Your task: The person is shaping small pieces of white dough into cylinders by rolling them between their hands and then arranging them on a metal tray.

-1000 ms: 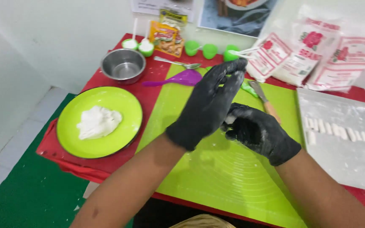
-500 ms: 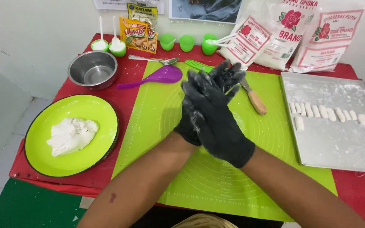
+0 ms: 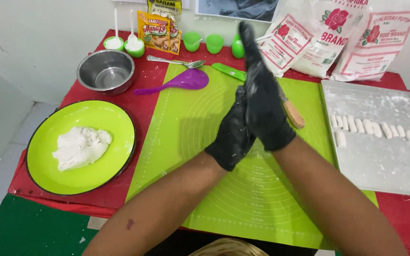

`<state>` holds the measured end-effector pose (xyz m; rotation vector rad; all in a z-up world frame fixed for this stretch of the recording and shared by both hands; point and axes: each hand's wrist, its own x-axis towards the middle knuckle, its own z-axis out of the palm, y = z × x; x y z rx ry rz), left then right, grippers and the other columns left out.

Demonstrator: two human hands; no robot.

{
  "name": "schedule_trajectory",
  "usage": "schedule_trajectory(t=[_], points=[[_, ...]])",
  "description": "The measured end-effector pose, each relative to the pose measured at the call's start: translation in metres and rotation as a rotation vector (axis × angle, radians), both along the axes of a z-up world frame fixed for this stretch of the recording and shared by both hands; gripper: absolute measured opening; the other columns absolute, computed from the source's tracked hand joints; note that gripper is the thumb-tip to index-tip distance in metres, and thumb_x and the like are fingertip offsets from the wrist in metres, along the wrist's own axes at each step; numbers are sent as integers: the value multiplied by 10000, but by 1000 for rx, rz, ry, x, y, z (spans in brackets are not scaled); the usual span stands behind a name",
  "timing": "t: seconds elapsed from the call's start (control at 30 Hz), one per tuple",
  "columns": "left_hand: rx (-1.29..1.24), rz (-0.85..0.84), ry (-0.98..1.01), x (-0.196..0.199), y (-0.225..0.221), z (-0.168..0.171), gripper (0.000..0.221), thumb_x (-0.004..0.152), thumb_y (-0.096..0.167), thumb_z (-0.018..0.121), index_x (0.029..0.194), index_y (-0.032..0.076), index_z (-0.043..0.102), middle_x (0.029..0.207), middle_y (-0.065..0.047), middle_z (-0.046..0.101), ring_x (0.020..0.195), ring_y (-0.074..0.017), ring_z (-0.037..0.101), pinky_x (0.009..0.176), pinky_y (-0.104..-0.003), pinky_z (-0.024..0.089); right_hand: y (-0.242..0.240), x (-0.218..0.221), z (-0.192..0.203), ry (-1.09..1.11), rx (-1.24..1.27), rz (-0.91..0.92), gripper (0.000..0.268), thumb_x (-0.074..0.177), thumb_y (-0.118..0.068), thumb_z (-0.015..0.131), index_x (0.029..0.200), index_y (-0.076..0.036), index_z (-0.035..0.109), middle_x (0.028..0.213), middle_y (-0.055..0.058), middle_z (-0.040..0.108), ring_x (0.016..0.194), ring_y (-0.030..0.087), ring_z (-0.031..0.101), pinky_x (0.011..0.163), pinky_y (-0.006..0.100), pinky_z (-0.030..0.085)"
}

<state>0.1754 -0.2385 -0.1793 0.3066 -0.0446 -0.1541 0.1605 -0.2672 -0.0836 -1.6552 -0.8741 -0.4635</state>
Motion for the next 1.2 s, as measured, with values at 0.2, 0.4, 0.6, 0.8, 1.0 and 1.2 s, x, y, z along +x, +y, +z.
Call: schedule_trajectory(t=[0.2,0.4,0.6,0.8,1.0,1.2], points=[[-250,58,-356,19,30,9,575,1181,461,328,1594,70,414,1615,-130,428,1505,-251,397,1315,-401,232,3,-19,-32,248,26,99,578,1090,-19,352,1634,14,160,1687,241,242,1551,332,277,1331,517,194],[-143,129,-251,1,22,18,600,1141,448,296,1615,86,357,1660,-100,370,1550,-208,333,1326,-370,194,3,-37,-11,43,-262,-32,567,1157,-391,290,1619,-62,276,1712,176,277,1625,345,266,1371,481,212],[-255,140,-247,-23,44,79,553,1102,152,244,1643,43,213,1727,-142,214,1598,-294,206,1313,-417,204,-9,22,-44,172,-358,-276,631,1124,-465,206,1638,-102,162,1672,186,346,1531,348,371,1272,445,230],[-781,-232,-264,29,63,-5,464,1154,459,479,1555,231,531,1584,-44,496,1384,-185,575,1223,-366,438,21,-55,47,-173,-319,-100,542,1016,-255,439,1494,-18,535,1535,222,558,1468,418,495,1239,494,333],[-492,-198,-269,31,31,-9,565,1136,627,376,1523,253,549,1479,-125,582,1326,-306,618,1167,-507,473,-5,41,-65,-145,-446,-332,500,1065,-83,487,1507,144,432,1614,282,386,1507,409,323,1297,398,128],[-14,392,-239,31,105,15,547,1154,480,338,1623,208,408,1660,10,419,1520,-191,428,1229,-316,322,3,-58,-8,132,-321,53,509,1033,-160,574,1498,24,477,1563,227,469,1486,406,412,1231,496,340]])
